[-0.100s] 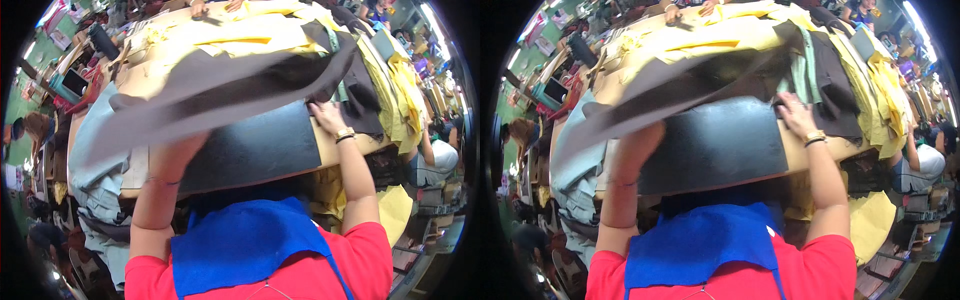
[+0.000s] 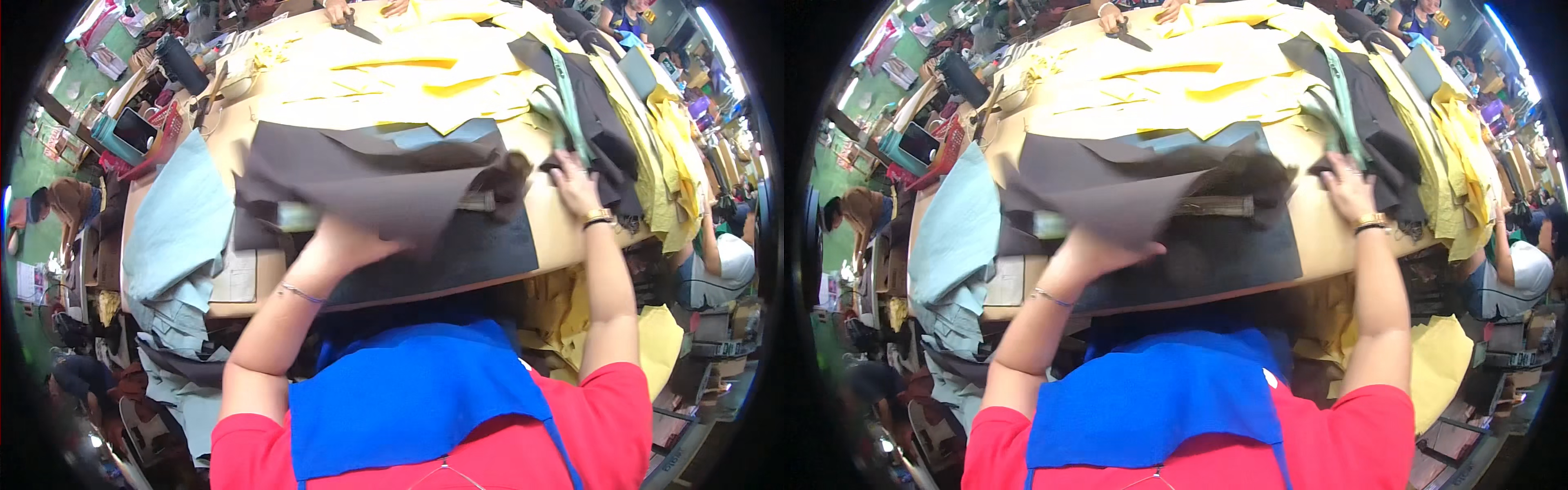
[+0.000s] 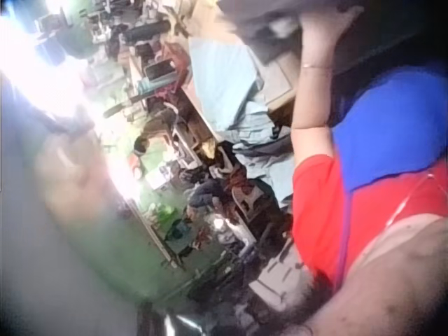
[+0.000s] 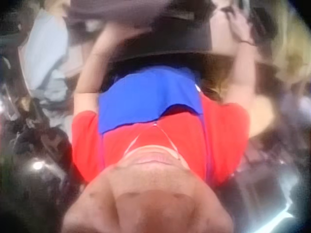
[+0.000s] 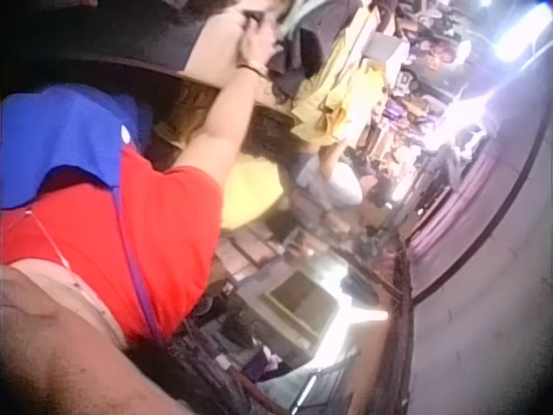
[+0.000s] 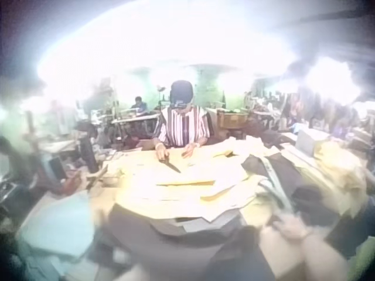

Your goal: The person aligns and overlaps pieces of fabric with a zipper, smoothing them by hand on a work surface.

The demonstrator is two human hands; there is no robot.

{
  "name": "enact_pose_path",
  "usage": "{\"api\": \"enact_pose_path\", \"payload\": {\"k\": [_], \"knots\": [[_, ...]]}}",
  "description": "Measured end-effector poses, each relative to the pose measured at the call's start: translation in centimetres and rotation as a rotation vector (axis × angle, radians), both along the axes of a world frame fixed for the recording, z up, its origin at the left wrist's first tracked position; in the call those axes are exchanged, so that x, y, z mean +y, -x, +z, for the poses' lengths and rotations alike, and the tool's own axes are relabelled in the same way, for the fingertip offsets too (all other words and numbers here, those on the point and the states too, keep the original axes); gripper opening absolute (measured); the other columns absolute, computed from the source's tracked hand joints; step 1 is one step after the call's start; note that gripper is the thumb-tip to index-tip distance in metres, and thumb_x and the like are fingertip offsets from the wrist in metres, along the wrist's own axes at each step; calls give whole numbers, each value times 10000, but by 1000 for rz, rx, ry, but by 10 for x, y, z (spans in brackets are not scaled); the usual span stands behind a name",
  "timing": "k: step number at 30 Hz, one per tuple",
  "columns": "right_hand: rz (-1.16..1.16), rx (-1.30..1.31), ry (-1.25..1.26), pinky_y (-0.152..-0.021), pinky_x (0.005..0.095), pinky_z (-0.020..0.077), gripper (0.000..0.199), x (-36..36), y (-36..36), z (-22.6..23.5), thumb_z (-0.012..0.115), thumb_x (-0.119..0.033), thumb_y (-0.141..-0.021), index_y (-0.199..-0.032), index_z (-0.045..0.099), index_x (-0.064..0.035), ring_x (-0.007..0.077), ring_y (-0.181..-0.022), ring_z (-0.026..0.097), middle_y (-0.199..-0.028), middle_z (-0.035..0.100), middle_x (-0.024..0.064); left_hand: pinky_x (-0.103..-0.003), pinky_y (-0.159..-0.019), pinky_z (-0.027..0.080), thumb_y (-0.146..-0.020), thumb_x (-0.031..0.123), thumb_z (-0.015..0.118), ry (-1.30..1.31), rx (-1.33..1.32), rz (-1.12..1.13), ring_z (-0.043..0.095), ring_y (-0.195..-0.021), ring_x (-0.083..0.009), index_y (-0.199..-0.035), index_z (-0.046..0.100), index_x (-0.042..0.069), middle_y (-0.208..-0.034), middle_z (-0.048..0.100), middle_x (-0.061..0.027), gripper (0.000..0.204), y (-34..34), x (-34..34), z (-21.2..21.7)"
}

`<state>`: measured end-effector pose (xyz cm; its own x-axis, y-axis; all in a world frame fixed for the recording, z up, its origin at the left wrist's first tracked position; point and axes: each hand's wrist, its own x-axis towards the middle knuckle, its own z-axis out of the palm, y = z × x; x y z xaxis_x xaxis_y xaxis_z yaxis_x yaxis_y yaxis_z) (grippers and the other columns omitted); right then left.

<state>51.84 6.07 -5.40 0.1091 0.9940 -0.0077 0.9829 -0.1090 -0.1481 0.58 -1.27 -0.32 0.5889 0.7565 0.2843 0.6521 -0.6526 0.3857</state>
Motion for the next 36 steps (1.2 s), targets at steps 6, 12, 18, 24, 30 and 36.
{"api": "enact_pose_path", "payload": {"k": [6, 12, 18, 24, 30, 36], "knots": [[78, 156, -415, -1229, 689, 274, 310, -30, 35, 50, 687, -318, -1027, -1278, 766, -155, 287, -1348, 632, -1324, 753, 57, -748, -1243, 221, -1083, 518, 554, 80, 71, 240, 397, -1531, -445, -1591, 448, 36, -1558, 516, -267, 709, 9, -13, -42], [850, 560, -309, -807, 417, 560, 211, -90, 191, 74, 779, -245, -969, -1087, 774, -70, 312, -878, 730, -917, 749, 149, -619, -1220, 359, -1086, 370, 621, 260, -289, 367, 548, -1431, -451, -1679, 340, 103, -1555, 574, -245, 709, -14, 1, -21], [797, 539, -357, -894, 450, 575, 203, -38, 226, 48, 757, -178, -966, -1138, 753, -69, 351, -998, 705, -1054, 750, 141, -472, -1082, 507, -1006, 194, 728, -66, -88, 230, 677, -1244, -362, -1396, 674, 114, -1377, 698, -159, 401, 20, 1, -19], [870, 413, -248, -961, 430, 566, 262, -46, 176, 44, 774, -103, -941, -1194, 747, -39, 323, -1062, 705, -1177, 751, 125, -446, -1048, 546, -972, 138, 752, -69, -33, 204, 696, -1196, -339, -1264, 751, 96, -1305, 728, -125, 295, 95, -29, -24], [967, 87, -427, -934, 414, 578, 257, -45, 179, 27, 761, -154, -959, -1201, 742, -71, 291, -1034, 720, -1165, 750, 78, -444, -1014, 573, -1000, 66, 687, -193, 138, 132, 704, -1171, -343, -1344, 680, 53, -1314, 724, -132, 345, 106, -23, -26], [930, -5, -422, -905, 375, 555, 263, -44, 177, 28, 733, -224, -987, -1225, 721, -113, 224, -1107, 699, -1244, 724, 29, -431, -869, 591, -1051, 91, 638, -24, 100, 218, 738, -1010, -349, -1262, 687, 57, -1111, 754, -161, 219, 105, -10, -8]]}}
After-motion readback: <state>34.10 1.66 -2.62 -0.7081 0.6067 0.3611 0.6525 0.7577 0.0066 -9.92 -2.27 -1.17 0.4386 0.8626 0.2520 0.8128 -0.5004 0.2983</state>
